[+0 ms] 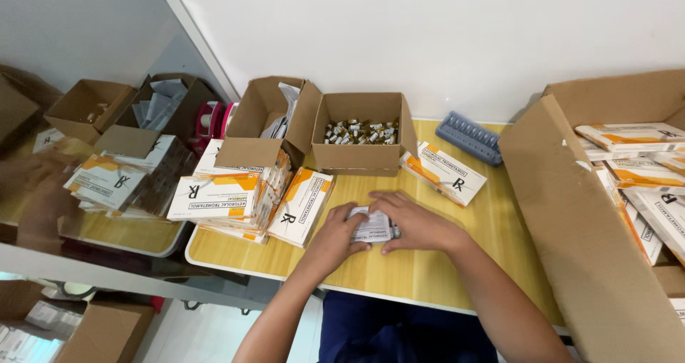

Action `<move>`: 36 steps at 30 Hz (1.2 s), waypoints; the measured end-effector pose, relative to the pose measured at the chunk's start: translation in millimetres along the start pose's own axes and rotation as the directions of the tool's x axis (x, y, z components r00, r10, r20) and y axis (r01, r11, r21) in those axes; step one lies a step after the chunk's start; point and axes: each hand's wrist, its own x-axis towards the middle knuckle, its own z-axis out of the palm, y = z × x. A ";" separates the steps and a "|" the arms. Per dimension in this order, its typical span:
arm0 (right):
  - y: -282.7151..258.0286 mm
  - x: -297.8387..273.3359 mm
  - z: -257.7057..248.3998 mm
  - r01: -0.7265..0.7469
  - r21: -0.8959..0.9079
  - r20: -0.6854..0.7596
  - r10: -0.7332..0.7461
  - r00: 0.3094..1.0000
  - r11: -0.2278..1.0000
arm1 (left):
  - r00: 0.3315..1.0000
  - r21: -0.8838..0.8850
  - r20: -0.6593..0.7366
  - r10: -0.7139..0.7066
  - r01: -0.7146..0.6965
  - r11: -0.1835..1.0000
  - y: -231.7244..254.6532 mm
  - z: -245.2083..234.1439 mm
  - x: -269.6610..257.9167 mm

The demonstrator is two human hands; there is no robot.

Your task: The person places small vials into a plastic blister pack, inserts the filled blister pack into a cardboard box, and then places the completed box into a larger shipping carton. The person repeats this process multiple times.

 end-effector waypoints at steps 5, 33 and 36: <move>-10.5 -34.0 -0.2 -0.254 -0.124 0.050 0.262 0.964 0.959 | 0.984 -0.097 0.076 0.164 -0.156 0.983 11.4 0.7 29.4; -0.1 -126.1 -3.6 -0.802 -0.359 -0.491 0.634 0.598 0.478 | 0.965 0.019 -0.016 0.260 -0.260 0.965 28.8 20.6 19.2; 5.3 -100.3 -3.4 -0.675 -0.372 -0.601 0.389 0.698 0.637 | 0.984 0.162 -0.057 0.171 -0.160 0.974 37.5 21.0 30.6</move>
